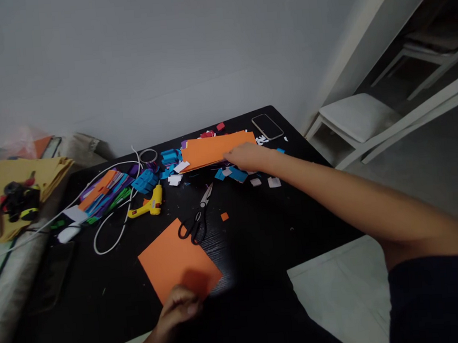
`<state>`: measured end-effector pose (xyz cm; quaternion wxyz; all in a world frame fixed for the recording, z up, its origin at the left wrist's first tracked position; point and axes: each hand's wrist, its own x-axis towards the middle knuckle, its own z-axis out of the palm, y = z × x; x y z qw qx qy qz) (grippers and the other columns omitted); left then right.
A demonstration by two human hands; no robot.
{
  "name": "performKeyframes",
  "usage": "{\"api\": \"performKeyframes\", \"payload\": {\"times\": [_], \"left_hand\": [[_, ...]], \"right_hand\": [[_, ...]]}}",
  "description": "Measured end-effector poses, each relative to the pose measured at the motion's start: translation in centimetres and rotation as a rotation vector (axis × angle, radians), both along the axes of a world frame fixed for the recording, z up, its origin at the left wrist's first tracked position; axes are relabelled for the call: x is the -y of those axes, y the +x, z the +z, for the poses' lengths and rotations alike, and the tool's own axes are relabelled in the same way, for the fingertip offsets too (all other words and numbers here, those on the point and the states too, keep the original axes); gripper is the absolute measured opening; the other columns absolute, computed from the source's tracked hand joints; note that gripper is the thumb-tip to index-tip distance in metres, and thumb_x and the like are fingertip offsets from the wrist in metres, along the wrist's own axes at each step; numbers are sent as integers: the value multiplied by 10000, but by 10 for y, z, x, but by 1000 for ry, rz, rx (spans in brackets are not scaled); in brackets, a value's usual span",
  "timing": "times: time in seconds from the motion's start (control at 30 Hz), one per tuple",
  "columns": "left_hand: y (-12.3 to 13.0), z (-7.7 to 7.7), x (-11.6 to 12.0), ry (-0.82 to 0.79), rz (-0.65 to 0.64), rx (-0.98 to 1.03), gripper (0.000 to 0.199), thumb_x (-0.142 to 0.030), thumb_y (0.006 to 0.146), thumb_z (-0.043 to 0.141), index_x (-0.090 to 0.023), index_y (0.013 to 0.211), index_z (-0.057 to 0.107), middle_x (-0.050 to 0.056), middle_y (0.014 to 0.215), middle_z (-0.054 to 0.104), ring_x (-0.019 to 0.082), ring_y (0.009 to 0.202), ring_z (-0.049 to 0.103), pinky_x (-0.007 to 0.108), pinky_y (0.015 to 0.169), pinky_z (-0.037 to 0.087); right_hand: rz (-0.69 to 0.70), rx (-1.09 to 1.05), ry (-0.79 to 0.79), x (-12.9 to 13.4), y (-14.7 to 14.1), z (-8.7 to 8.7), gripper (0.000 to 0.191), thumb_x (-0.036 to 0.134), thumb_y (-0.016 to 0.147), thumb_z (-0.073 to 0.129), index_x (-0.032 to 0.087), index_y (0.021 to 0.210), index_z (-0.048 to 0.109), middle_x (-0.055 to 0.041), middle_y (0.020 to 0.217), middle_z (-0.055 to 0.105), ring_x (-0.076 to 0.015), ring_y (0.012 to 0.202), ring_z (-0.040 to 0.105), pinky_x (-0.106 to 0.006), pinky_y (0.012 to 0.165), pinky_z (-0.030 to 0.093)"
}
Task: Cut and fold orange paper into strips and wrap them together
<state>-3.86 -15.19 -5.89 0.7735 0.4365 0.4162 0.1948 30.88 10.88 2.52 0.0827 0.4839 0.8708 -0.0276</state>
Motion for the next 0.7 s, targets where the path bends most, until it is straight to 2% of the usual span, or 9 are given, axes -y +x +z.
{"api": "performKeyframes", "payload": {"times": [0.13,0.2,0.27,0.33,0.4,0.47,0.53,0.6,0.7], "left_hand": [[4,13,-7,6,-91,27,617,-639,793,663,-228,547,274,-62,525,203,105,523,215,304,531,170],[11,27,-20,95,-160,6,521,-502,825,696,-216,582,334,-54,562,271,113,562,275,297,557,214],[26,44,-41,490,-351,-177,315,-341,914,619,-203,670,475,-18,631,457,135,604,427,282,582,315],[50,57,-69,947,-436,-382,127,-209,933,559,-191,826,625,53,817,646,191,774,599,303,691,440],[80,62,-99,1375,-530,-666,167,-179,937,541,-177,1017,688,115,1021,723,256,949,663,368,828,514],[113,60,-128,1484,-529,-736,286,-155,906,566,-131,1164,687,201,1334,670,348,1251,597,464,1018,484],[143,52,-153,1552,-517,-781,422,-129,926,521,-78,1333,619,236,1530,541,374,1452,449,518,1168,374],[167,41,-172,1593,-505,-826,510,-137,949,502,-55,1451,534,233,1604,468,373,1513,382,528,1231,296],[187,29,-189,1608,-472,-916,552,-128,952,499,-1,1488,482,274,1558,507,393,1497,409,553,1239,279]], "right_hand": [[9,25,10,-4,1,16,364,5,903,506,183,1167,681,-125,991,744,-270,857,670,-381,741,433],[10,56,8,-5,0,21,362,13,924,495,166,1192,683,-136,1009,742,-277,854,667,-385,732,422],[3,82,5,-5,-1,26,375,0,922,494,152,1209,682,-142,1024,743,-281,852,665,-382,718,411],[-11,79,5,-6,-1,30,391,-21,905,501,154,1202,685,-135,1027,747,-278,866,666,-372,712,403],[-24,69,12,-6,-1,33,393,-27,892,512,160,1190,687,-127,1026,750,-272,885,669,-359,708,395],[-37,73,15,-7,1,38,366,4,892,533,161,1187,683,-128,1016,749,-266,878,672,-346,691,382],[-45,87,10,-8,3,42,338,47,895,547,157,1187,677,-133,994,746,-264,848,673,-339,662,360],[-49,97,4,-7,5,45,327,68,895,550,153,1185,676,-140,971,743,-268,836,672,-336,645,339],[-55,98,5,-5,7,49,326,69,892,556,150,1183,677,-146,967,742,-269,844,669,-333,644,324]]}}
